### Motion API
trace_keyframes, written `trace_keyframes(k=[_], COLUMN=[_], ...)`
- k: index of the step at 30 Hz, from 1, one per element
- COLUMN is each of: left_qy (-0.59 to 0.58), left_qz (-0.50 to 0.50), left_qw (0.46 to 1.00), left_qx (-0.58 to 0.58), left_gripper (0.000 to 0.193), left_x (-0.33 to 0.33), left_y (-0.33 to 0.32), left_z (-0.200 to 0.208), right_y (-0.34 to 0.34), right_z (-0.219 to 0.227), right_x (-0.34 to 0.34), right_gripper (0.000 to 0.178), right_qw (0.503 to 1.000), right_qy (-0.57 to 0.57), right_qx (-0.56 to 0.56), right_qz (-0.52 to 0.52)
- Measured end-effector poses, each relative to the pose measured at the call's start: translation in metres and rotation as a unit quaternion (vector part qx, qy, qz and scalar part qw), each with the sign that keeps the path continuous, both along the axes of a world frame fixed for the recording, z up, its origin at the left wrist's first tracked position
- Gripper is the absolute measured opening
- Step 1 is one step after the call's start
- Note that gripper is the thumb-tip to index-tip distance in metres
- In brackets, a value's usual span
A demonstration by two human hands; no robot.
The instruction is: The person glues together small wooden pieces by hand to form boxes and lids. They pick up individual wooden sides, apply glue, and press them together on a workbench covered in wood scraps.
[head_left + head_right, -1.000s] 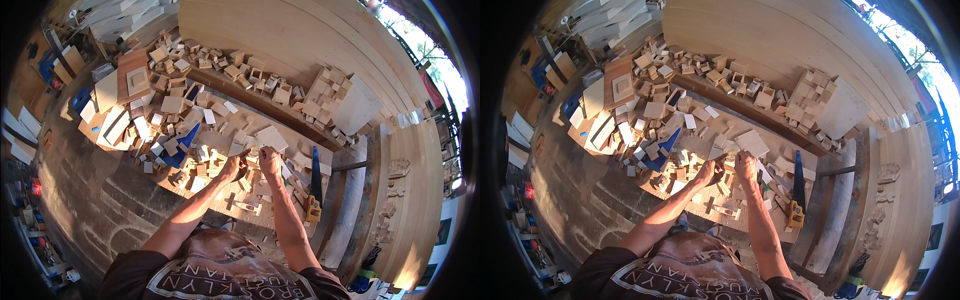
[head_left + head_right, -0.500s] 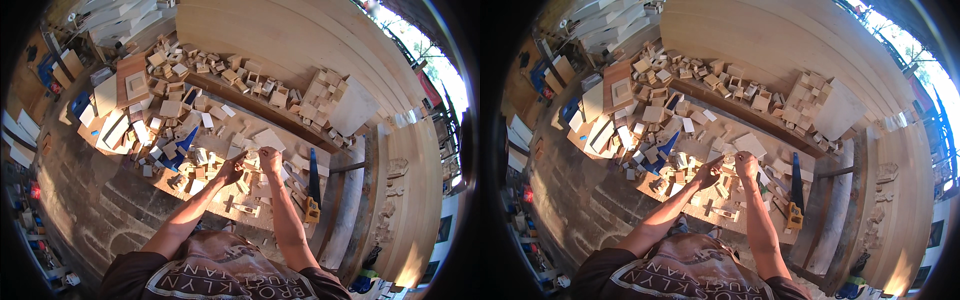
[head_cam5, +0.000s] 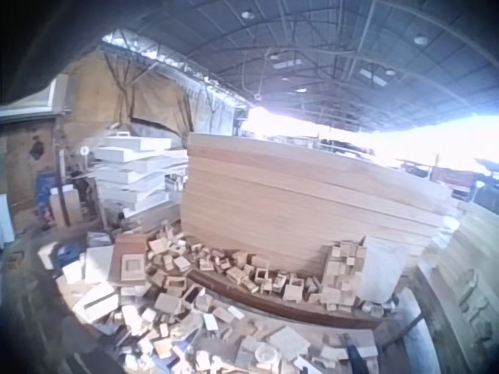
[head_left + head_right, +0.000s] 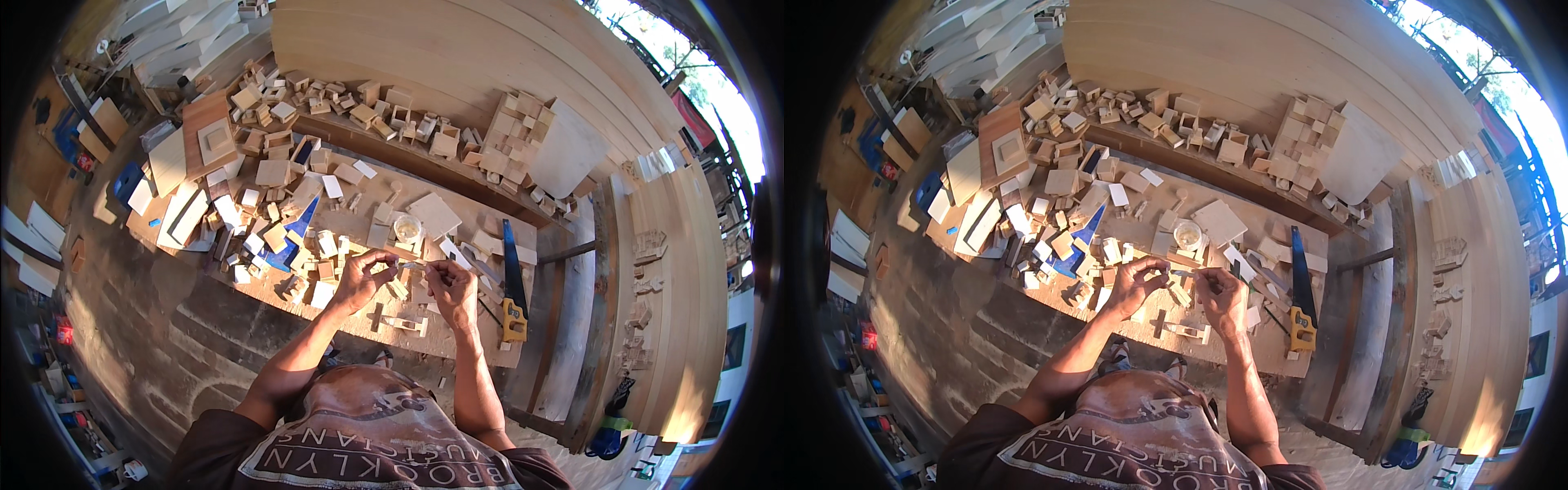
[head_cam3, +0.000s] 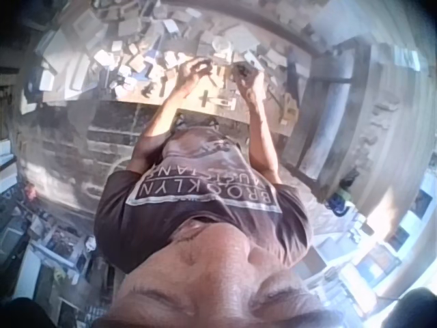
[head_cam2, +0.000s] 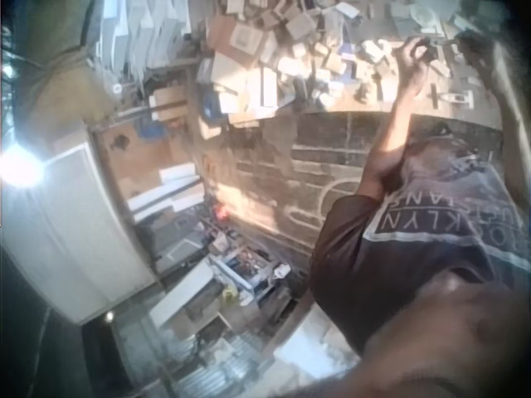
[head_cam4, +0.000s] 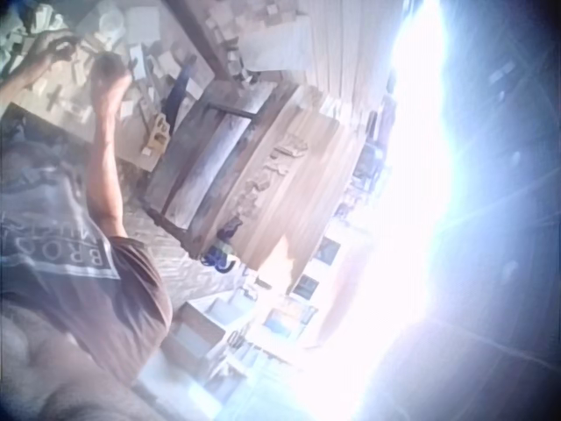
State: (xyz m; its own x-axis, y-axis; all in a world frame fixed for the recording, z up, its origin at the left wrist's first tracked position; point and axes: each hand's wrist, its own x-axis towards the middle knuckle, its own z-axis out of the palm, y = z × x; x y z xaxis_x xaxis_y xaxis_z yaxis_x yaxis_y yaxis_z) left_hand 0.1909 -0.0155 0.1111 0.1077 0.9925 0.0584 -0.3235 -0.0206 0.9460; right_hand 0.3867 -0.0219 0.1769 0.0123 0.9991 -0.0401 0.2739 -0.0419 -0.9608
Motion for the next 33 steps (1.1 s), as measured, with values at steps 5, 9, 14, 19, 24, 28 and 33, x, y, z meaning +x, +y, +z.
trace_keyframes(k=[5, 9, 14, 19, 24, 28, 33], left_qy=[0.147, 0.198, 0.144, -0.135, -0.289, -0.306, -0.308], left_qz=[0.025, 0.023, 0.013, -0.021, -0.058, -0.095, -0.094], left_qw=[0.985, 0.977, 0.989, 0.98, 0.942, 0.935, 0.933], left_qx=[0.086, 0.075, 0.033, -0.147, -0.162, -0.153, -0.16], left_gripper=[0.02, 0.02, 0.019, 0.023, 0.029, 0.029, 0.026], left_x=[0.004, 0.006, 0.004, 0.001, -0.002, -0.003, -0.003], left_y=[-0.006, -0.014, -0.018, -0.021, -0.033, -0.037, -0.042], left_z=[0.016, 0.024, 0.02, 0.005, 0.018, 0.021, 0.026], right_y=[-0.011, -0.018, -0.024, -0.034, -0.045, -0.051, -0.055], right_z=[0.012, 0.016, 0.023, 0.017, 0.003, 0.002, -0.008], right_x=[-0.003, -0.006, -0.004, 0.004, 0.0, -0.009, -0.008], right_gripper=[0.02, 0.019, 0.016, 0.013, 0.011, 0.009, 0.009], right_qw=[1.0, 1.0, 1.0, 0.987, 0.971, 0.974, 0.985], right_qy=[-0.021, 0.002, -0.001, 0.152, 0.24, 0.228, 0.166], right_qx=[-0.002, 0.004, 0.007, 0.022, 0.012, 0.008, 0.038], right_qz=[0.01, 0.001, -0.02, -0.042, -0.007, 0.0, -0.004])
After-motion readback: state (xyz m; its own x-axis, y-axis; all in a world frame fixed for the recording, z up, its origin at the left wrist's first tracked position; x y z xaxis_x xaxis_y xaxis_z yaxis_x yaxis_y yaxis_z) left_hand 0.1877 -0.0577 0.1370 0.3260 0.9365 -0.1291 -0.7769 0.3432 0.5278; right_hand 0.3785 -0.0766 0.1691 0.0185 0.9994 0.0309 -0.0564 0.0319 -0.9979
